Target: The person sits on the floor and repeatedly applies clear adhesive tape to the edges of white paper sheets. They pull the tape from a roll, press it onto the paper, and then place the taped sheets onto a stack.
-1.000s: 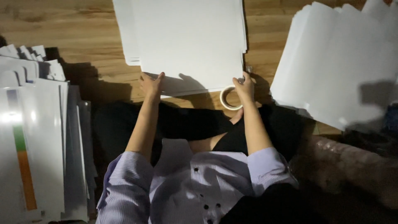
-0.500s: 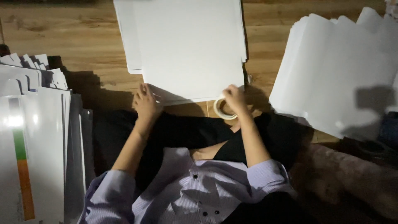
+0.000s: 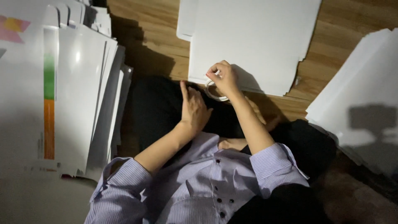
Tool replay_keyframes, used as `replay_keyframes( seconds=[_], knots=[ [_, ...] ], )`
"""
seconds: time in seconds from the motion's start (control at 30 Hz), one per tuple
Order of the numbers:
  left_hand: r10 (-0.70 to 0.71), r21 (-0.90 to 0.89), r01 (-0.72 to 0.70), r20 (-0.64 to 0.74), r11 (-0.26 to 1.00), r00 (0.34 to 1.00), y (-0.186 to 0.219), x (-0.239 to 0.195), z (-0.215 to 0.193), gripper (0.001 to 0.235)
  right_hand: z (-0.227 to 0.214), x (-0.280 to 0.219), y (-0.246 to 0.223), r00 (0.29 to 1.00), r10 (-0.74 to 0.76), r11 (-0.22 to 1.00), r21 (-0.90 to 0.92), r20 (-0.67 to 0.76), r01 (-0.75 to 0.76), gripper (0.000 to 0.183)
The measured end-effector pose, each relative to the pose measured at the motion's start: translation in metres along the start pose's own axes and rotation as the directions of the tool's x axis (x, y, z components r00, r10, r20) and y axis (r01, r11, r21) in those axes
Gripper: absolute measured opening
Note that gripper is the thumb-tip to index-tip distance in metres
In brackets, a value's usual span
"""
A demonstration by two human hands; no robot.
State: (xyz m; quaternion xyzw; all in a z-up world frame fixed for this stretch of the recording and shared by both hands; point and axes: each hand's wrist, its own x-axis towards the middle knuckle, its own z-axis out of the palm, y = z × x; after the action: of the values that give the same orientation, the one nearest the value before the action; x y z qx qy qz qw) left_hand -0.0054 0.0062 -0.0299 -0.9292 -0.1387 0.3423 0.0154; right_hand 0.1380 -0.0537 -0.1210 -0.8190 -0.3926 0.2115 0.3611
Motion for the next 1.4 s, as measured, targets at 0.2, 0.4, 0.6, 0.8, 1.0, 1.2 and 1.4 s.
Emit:
replay_keyframes(
  seconds=[0.2, 0.4, 0.6, 0.8, 1.0, 1.2, 1.4],
  knots=[
    [0.057, -0.069, -0.061, -0.054, 0.996, 0.997, -0.008, -0.014, -0.009, 0.067, 0.033, 0.007, 0.002, 0.991, 0.134, 0.991, 0.027, -0.029, -0.133, 0.009],
    [0.095, -0.087, -0.098, -0.033, 0.991, 0.995, -0.006, -0.004, -0.003, 0.064, 0.034, 0.007, -0.015, 0.994, 0.077, 0.997, 0.001, -0.076, -0.077, 0.01],
    [0.1, -0.082, -0.107, -0.092, 0.991, 0.991, -0.006, -0.003, 0.002, 0.067, 0.039, 0.009, -0.02, 0.991, 0.1, 0.985, -0.129, -0.093, -0.111, 0.011],
    [0.1, -0.059, -0.108, -0.12, 0.992, 0.988, -0.003, 0.0, 0.009, 0.067, 0.037, 0.008, -0.034, 0.988, 0.098, 0.994, -0.026, -0.12, -0.102, 0.009],
    [0.111, -0.054, -0.118, -0.125, 0.992, 0.986, -0.007, -0.003, 0.004, 0.066, 0.037, 0.008, -0.034, 0.991, 0.056, 0.995, -0.078, -0.124, -0.066, 0.011],
    [0.115, -0.075, -0.125, -0.125, 0.989, 0.985, -0.008, -0.005, 0.001, 0.064, 0.039, 0.009, -0.031, 0.989, 0.049, 0.997, -0.048, -0.139, -0.057, 0.011],
    [0.11, -0.078, -0.119, -0.115, 0.99, 0.987, -0.008, -0.004, -0.001, 0.064, 0.039, 0.008, -0.035, 0.987, 0.041, 0.996, -0.077, -0.152, -0.053, 0.012]
  ],
)
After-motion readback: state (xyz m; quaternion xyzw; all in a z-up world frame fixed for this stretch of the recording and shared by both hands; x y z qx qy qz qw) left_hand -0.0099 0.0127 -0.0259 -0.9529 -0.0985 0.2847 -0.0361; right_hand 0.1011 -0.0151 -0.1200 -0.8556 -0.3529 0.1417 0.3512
